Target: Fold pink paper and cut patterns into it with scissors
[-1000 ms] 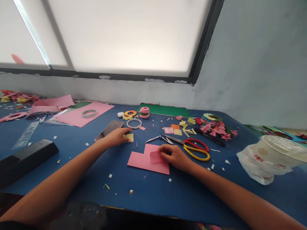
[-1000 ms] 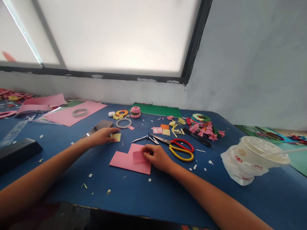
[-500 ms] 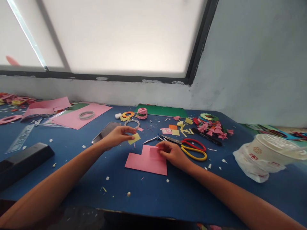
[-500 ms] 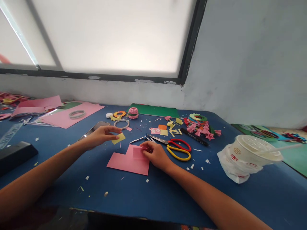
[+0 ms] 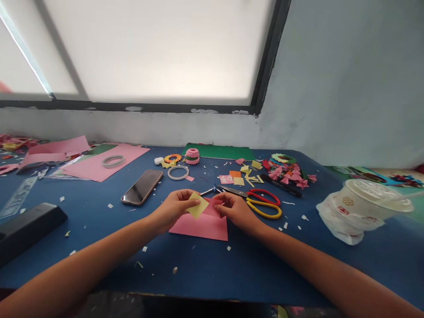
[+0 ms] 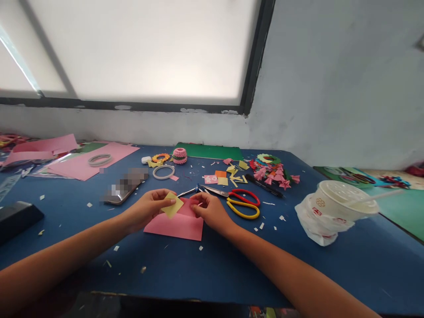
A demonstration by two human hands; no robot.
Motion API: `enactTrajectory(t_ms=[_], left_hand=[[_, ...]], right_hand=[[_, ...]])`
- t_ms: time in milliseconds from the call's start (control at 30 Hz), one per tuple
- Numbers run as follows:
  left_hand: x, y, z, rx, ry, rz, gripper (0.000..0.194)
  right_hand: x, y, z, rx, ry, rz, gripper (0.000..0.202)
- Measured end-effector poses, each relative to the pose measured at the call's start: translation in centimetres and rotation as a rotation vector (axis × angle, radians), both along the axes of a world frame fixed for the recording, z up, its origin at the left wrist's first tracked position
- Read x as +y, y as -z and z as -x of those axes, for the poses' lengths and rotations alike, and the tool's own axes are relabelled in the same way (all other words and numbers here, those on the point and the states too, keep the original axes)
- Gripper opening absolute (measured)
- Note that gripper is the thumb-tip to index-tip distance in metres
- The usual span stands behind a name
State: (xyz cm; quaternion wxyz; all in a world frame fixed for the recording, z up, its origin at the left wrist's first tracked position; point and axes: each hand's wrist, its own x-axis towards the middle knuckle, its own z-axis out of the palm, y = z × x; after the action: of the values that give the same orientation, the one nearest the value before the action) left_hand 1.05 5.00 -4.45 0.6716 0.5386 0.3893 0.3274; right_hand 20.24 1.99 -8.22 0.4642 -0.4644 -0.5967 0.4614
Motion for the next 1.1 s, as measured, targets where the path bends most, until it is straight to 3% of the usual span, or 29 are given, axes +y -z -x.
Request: enactTrajectory(t_ms=[133, 333, 467, 733, 867, 1100], left_hand=[[-0.6, 0.6, -0.5, 0.025, -0.046, -0.163, 0.019], [-1.0, 0.6, -0.9, -0.051, -0.122, -0.078, 0.030], [-1.6, 0.4, -1.3, -0.135, -0.219, -0.116, 0.034], [-2.0, -0.4, -1.1, 0.010, -0.019, -0.228, 0.024], [-1.8, -0.3, -0.8, 0.055, -0.015, -0.279, 0.023], [-2.0, 0.1, -1.0, -0.046, -0.002, -0.246, 0.024]], right_hand=[[-0.3, -0.2, 0.6, 0.121, 0.034, -0.003, 0.030], [-1.0, -0.7, 1.4, 0.182, -0.034, -0.017, 0.030], [-1.7, -1.3, 2.0, 0.152, -0.023, -0.015, 0.027], [-1.8, -1.9, 1.3, 0.154, 0.046, -0.002, 0.032], [-1.8, -1.9, 0.7, 0.101, 0.028, -0.071, 0.032], [-1.9, -1.9, 0.8, 0.008, 0.014, -0.117, 0.035]])
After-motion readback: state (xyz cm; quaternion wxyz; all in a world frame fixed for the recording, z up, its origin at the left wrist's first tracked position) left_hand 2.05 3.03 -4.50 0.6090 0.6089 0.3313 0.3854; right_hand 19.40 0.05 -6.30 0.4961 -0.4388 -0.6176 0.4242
